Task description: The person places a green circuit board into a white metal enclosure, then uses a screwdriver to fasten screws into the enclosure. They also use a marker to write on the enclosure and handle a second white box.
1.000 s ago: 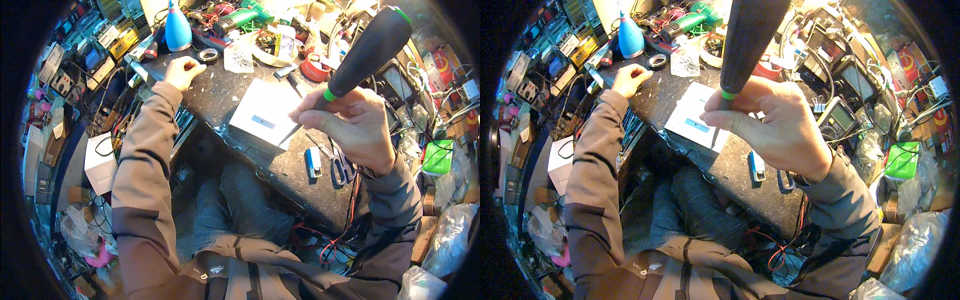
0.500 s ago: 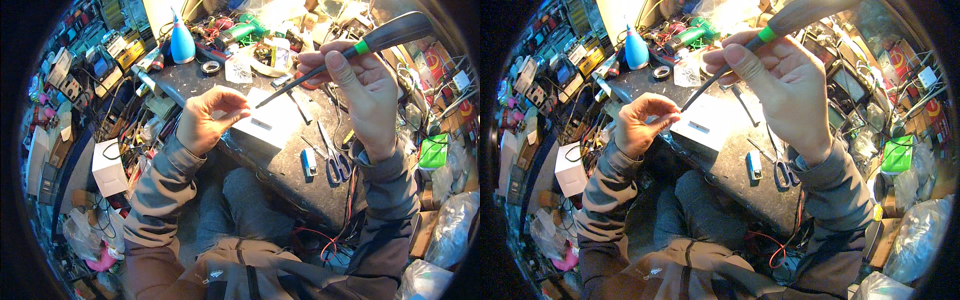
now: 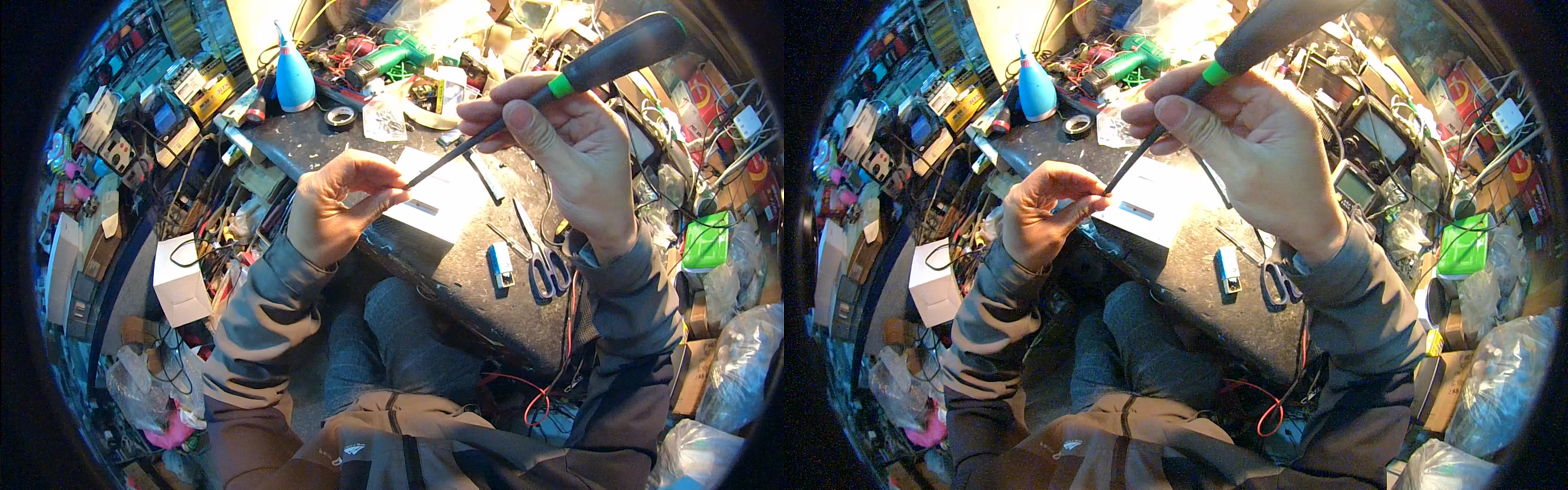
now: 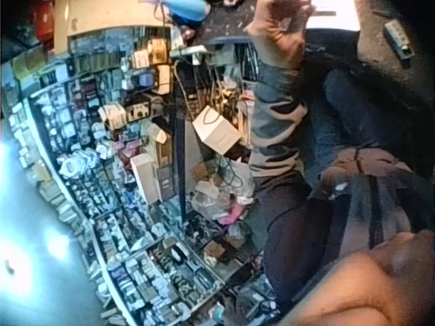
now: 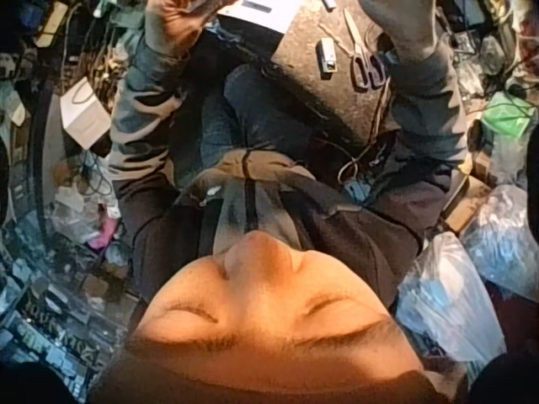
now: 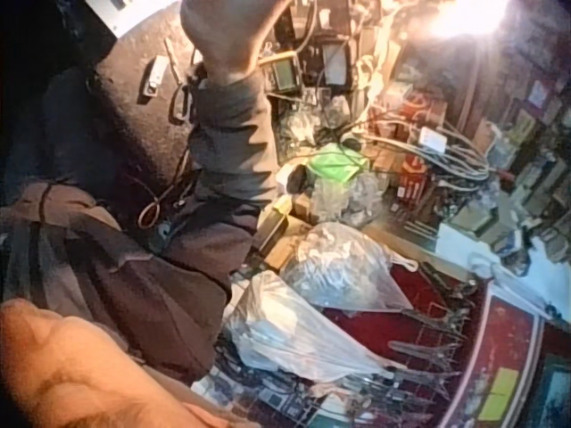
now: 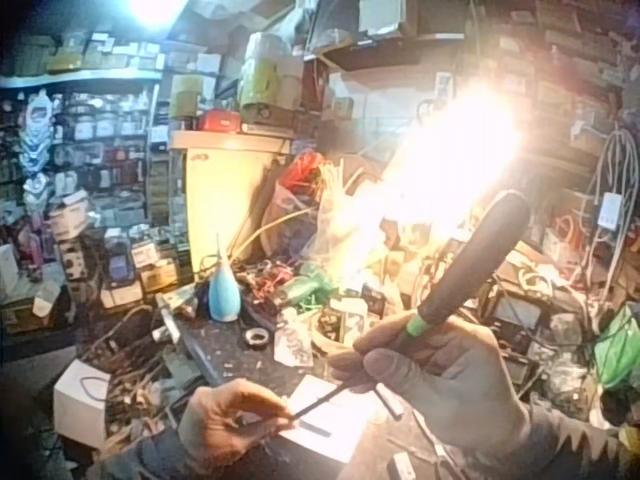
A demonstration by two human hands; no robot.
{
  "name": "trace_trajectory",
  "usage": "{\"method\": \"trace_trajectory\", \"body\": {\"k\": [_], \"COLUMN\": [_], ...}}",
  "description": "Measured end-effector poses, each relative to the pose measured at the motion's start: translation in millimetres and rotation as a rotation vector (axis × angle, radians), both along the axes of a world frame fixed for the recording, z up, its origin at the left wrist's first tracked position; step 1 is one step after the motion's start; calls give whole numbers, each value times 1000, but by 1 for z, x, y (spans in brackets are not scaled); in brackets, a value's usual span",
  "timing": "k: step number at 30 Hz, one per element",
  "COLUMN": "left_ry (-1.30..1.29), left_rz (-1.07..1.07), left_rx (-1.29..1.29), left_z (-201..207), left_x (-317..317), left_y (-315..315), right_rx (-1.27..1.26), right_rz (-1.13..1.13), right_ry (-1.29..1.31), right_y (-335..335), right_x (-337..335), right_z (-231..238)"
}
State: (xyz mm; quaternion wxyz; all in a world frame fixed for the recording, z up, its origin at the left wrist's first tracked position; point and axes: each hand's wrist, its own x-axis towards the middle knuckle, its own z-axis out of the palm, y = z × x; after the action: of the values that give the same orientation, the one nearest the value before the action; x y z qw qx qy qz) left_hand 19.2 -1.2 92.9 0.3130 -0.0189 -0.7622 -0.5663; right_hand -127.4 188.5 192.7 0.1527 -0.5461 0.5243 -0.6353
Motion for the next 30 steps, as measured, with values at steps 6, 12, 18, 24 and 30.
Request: {"method": "trace_trajectory", "body": {"k": [6,12,18,24,30], "left_ry": [-91,19,-297,-318,-273], "left_rz": [-13,-136,-143,-251,-269], "left_rx": [-7,-95,190,422,459], "left_z": [2,-13,-57,-75,-74], "left_x": [-6,-38,-86,-92,-95], "left_y": [-1,-27,-57,-64,-61], "right_rx": [89,125,192,180,221], "right_rz": [118,47,-5,11,36], "right_ry": [87,66,163,109,100], "right_y": [3,-2,-19,-43,-57], "right_x": [-12,-27,-66,-86,-89], "right_z": [7,5,7,-10,-22]}}
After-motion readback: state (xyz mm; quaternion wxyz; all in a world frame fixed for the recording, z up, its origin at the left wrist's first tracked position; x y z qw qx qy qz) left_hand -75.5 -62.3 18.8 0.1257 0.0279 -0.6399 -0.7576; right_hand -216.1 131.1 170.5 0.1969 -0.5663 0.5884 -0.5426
